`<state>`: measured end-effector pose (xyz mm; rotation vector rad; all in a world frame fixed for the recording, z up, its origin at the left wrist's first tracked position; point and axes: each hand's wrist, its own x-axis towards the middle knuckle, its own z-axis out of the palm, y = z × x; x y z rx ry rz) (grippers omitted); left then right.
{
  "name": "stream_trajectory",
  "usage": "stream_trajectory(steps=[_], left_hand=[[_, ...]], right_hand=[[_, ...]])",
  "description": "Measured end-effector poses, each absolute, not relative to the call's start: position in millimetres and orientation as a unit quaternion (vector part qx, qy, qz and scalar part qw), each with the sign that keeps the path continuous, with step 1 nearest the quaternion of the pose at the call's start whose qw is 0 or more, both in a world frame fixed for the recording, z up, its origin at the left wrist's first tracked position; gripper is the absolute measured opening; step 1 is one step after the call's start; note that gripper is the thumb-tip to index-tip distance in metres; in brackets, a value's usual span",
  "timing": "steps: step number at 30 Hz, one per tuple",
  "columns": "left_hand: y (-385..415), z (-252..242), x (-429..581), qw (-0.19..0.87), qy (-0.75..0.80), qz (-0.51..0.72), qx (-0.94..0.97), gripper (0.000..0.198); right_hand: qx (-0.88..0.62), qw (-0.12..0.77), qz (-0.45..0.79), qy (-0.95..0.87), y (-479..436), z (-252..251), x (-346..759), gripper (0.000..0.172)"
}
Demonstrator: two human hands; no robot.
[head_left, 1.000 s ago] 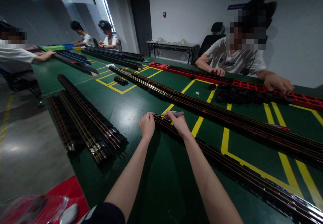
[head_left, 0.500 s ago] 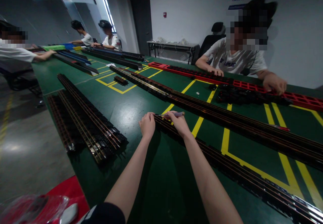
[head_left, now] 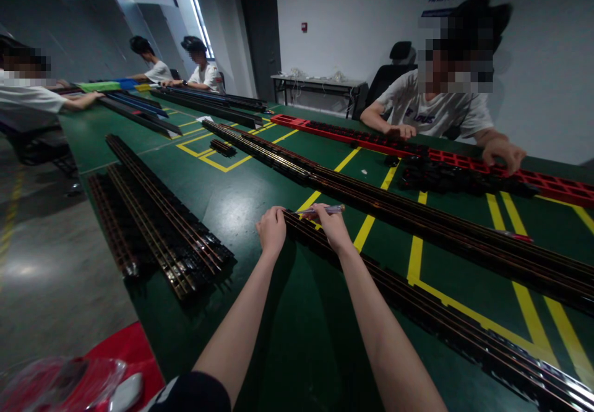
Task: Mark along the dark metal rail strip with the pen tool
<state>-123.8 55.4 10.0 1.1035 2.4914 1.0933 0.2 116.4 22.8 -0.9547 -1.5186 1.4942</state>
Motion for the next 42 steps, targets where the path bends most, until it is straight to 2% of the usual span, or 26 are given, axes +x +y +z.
stream_trajectory(steps=[8,19,32,36,42], left_hand=[[55.7,9.8,-124.3,0.099,0.847,0.363,0.376,0.035],[56.1,10.8,-124.0,0.101,0.850,0.358,0.373,0.036],[55.0,11.6,-122.9,0.104,0.847,0.367,0.371,0.034],[55.0,11.4,-123.3,0.105,0.845,0.370,0.371,0.034],[54.6,9.1,-124.0,0.101,0.843,0.374,0.372,0.033]], right_hand=[[-0.356,0.385,0.593,-0.612,117.6,23.3,1.1,0.036],[-0.366,0.349,0.567,-0.650,112.2,30.0,2.1,0.027],[-0.382,0.395,0.540,-0.638,118.6,18.6,1.1,0.043],[-0.394,0.433,0.532,-0.612,116.7,21.4,2.8,0.049],[-0.420,0.431,0.508,-0.616,111.3,26.3,11.5,0.048]])
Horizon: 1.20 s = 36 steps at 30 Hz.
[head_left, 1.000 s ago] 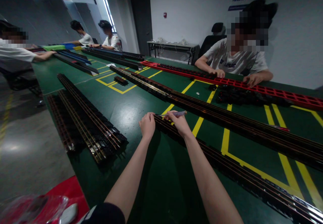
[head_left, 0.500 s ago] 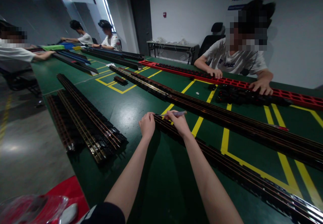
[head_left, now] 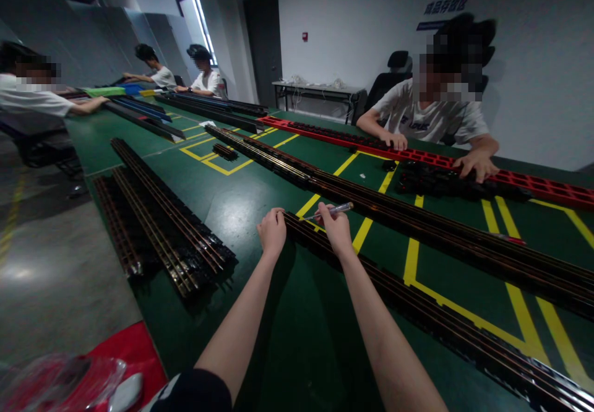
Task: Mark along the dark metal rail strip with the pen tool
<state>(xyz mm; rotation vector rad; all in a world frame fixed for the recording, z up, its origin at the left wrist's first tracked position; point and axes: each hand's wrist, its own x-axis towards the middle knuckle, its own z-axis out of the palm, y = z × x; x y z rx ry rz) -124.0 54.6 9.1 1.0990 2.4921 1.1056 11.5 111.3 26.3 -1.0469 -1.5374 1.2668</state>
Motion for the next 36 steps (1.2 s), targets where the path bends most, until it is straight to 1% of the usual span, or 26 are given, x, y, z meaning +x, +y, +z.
stream_trajectory(steps=[5,11,18,26,31,36], left_hand=[[54.7,7.9,-124.2,0.100,0.841,0.379,0.372,0.034],[54.4,10.2,-123.6,0.105,0.842,0.380,0.369,0.032],[54.4,9.2,-123.3,0.099,0.844,0.374,0.372,0.032],[54.5,10.9,-123.2,0.104,0.845,0.370,0.372,0.032],[54.2,10.4,-123.2,0.102,0.846,0.366,0.374,0.032],[54.0,11.0,-122.8,0.099,0.848,0.365,0.372,0.032]], right_hand=[[-0.400,0.400,0.522,-0.638,109.7,25.6,18.6,0.045],[-0.404,0.423,0.534,-0.611,111.4,23.3,21.0,0.045],[-0.416,0.408,0.512,-0.631,113.0,17.9,22.2,0.041],[-0.399,0.412,0.539,-0.617,116.2,13.8,22.9,0.042],[-0.383,0.417,0.579,-0.587,114.9,16.2,22.7,0.036],[-0.395,0.425,0.604,-0.547,112.1,23.0,22.1,0.023]])
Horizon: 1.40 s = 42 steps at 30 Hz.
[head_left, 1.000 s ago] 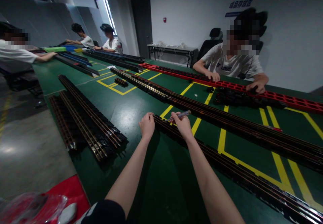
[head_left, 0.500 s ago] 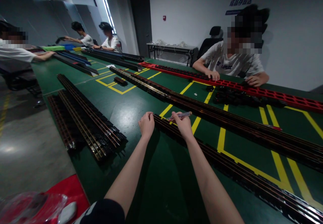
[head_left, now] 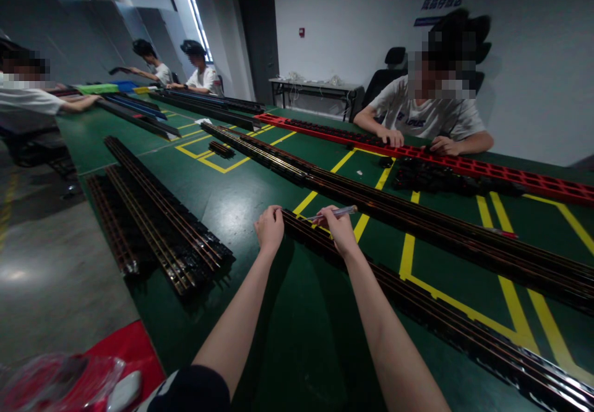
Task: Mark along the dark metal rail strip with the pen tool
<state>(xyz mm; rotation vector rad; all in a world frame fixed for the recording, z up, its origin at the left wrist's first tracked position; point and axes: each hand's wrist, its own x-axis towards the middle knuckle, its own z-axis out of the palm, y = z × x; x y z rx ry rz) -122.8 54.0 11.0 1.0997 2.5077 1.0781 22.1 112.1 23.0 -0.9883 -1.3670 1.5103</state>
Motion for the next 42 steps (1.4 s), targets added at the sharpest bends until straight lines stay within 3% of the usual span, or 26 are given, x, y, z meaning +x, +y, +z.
stream_trajectory(steps=[16,22,42], left_hand=[[53.5,12.8,-122.4,0.107,0.845,0.368,0.374,0.032],[54.3,11.8,-122.7,0.107,0.844,0.369,0.374,0.033],[53.9,11.9,-123.0,0.108,0.845,0.368,0.373,0.032]], right_hand=[[-0.433,0.455,0.614,-0.479,110.5,30.5,24.8,0.013],[-0.413,0.429,0.623,-0.507,107.8,33.4,23.5,0.015],[-0.402,0.464,0.611,-0.500,110.1,26.8,24.4,0.016]])
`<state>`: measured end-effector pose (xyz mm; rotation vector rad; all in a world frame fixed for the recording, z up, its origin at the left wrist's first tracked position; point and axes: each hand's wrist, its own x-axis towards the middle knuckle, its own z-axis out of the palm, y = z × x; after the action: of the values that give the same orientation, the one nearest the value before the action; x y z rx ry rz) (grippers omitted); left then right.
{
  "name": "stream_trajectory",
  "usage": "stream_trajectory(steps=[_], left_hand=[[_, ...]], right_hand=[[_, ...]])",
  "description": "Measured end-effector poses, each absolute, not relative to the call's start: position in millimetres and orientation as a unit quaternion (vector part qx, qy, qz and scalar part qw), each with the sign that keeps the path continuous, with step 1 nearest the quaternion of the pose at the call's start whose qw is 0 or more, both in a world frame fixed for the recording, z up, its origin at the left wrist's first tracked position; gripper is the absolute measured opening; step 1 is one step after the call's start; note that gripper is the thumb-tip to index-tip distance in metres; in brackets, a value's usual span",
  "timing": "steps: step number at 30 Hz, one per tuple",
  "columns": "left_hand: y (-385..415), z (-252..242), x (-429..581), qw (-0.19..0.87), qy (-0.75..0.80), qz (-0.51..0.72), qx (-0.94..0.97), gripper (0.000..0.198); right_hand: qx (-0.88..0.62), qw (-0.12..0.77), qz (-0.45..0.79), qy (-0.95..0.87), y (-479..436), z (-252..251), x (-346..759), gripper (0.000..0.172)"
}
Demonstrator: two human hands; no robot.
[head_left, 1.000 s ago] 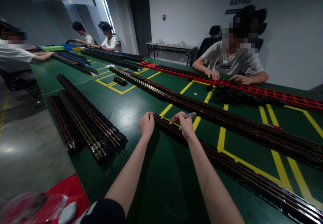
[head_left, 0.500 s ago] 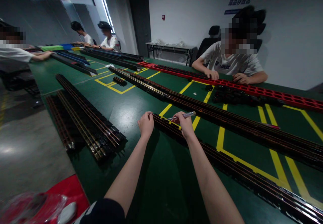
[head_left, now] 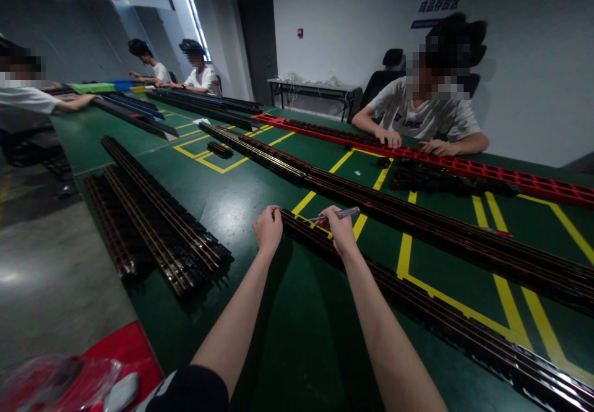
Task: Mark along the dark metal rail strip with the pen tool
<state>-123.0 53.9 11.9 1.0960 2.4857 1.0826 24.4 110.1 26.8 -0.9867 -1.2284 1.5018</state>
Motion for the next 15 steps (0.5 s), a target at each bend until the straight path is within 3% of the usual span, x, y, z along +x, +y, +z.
stream_trajectory(steps=[15], left_hand=[[55.3,9.0,-123.1,0.102,0.844,0.376,0.368,0.031]], right_hand=[[-0.410,0.461,0.593,-0.517,110.1,24.9,25.0,0.018]])
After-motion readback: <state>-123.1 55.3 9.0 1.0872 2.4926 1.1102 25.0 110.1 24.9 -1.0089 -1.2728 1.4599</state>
